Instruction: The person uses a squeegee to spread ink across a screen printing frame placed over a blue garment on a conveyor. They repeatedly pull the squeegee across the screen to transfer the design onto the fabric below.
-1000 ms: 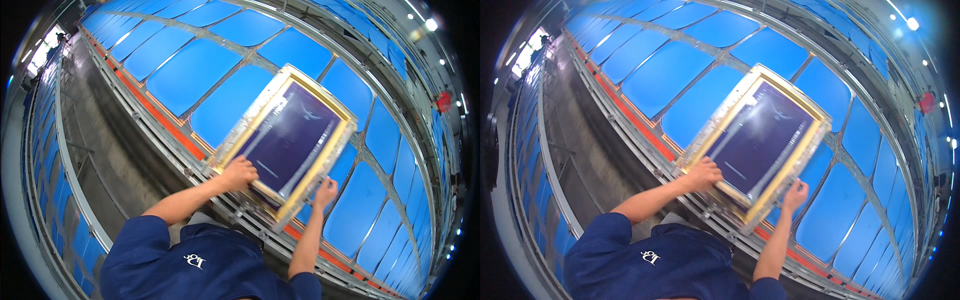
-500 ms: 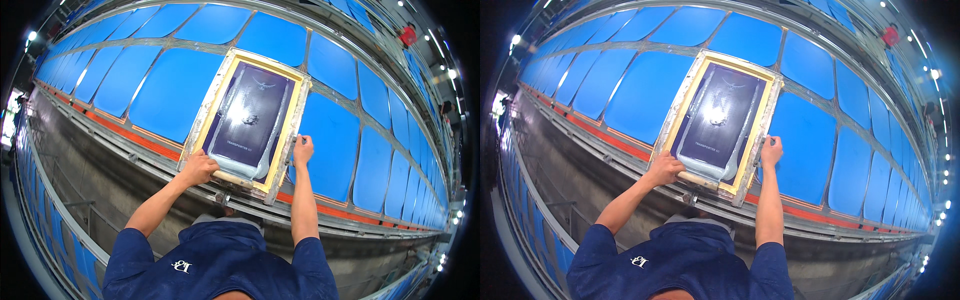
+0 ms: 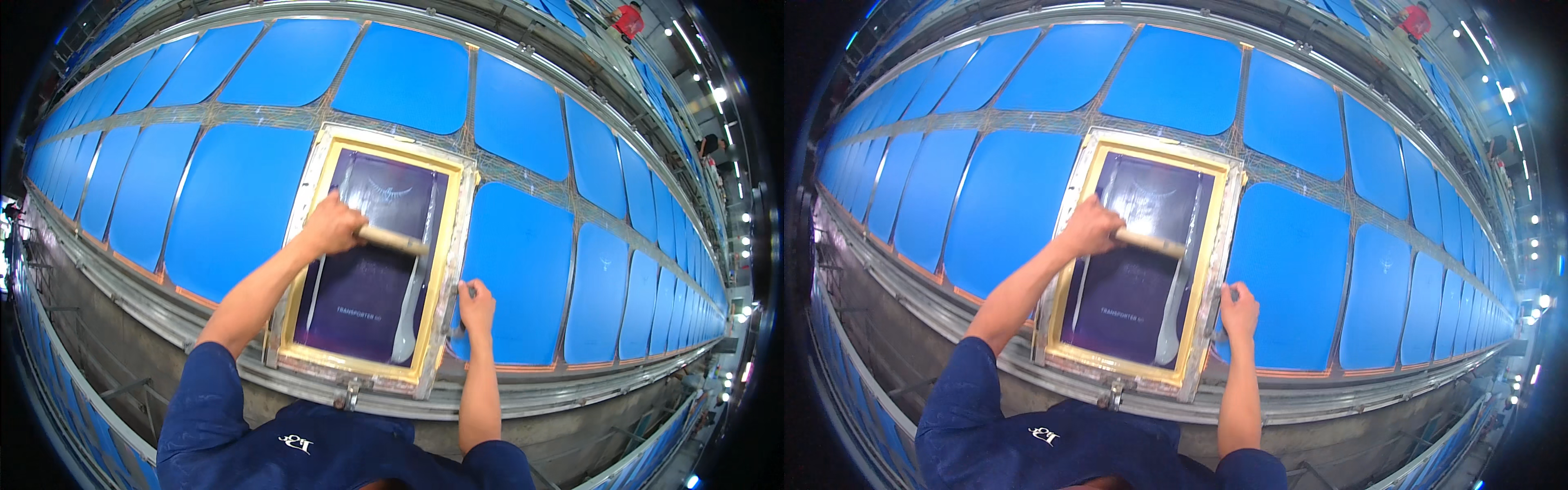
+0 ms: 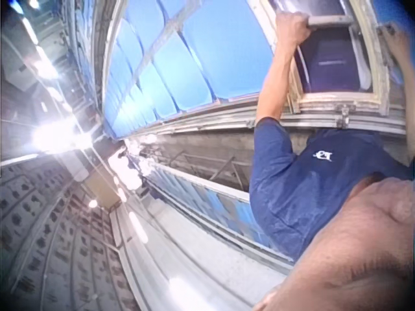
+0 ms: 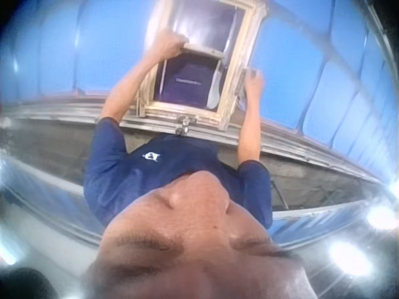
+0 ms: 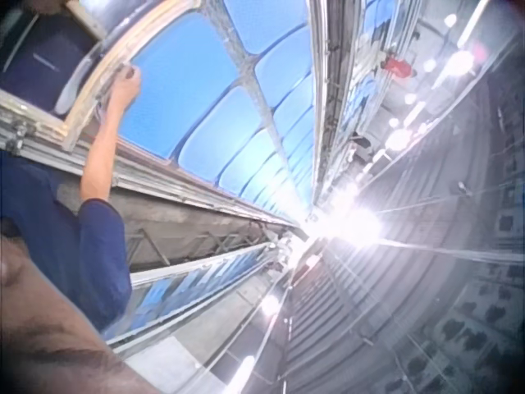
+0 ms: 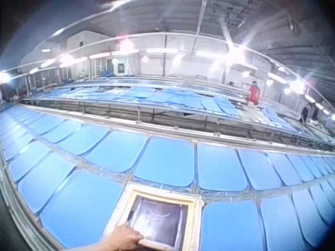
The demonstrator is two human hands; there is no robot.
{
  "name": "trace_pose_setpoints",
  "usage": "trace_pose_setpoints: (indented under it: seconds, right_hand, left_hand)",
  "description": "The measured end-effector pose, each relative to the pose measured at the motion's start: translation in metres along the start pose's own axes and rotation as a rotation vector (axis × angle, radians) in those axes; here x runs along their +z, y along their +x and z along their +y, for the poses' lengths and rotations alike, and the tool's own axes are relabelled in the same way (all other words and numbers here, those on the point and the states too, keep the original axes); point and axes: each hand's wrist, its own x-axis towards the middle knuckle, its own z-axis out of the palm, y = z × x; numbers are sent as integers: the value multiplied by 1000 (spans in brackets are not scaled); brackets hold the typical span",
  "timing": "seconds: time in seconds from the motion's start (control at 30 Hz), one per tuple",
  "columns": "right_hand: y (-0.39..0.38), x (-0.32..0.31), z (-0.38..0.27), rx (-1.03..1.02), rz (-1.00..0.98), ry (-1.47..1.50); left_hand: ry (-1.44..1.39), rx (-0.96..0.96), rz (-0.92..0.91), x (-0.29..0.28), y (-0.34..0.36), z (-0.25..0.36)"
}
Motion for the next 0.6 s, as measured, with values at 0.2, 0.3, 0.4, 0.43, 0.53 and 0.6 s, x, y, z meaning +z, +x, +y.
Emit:
trace_pose_setpoints:
  seconds: [0.2, 0.3, 0.4, 0.43, 0.53, 0.6]
  right_hand:
    - [100, -43, -78, -430, 46, 148]
    - [149, -55, -157, -744, 64, 72]
    - [200, -20, -205, -803, -153, -234]
    - [213, -10, -213, -779, -239, -369]
    - [231, 25, -221, -643, -342, -407]
    - [229, 33, -214, -640, -320, -411]
  left_hand:
    - [-7, -68, -27, -15, 123, -81]
    - [-42, -61, -6, -32, 137, -75]
    - [-57, -49, -9, -25, 153, -89]
    - [-56, -34, -17, -21, 162, -95]
    - [-142, -145, -16, -11, 165, -106]
    - [-72, -119, 21, -5, 156, -103]
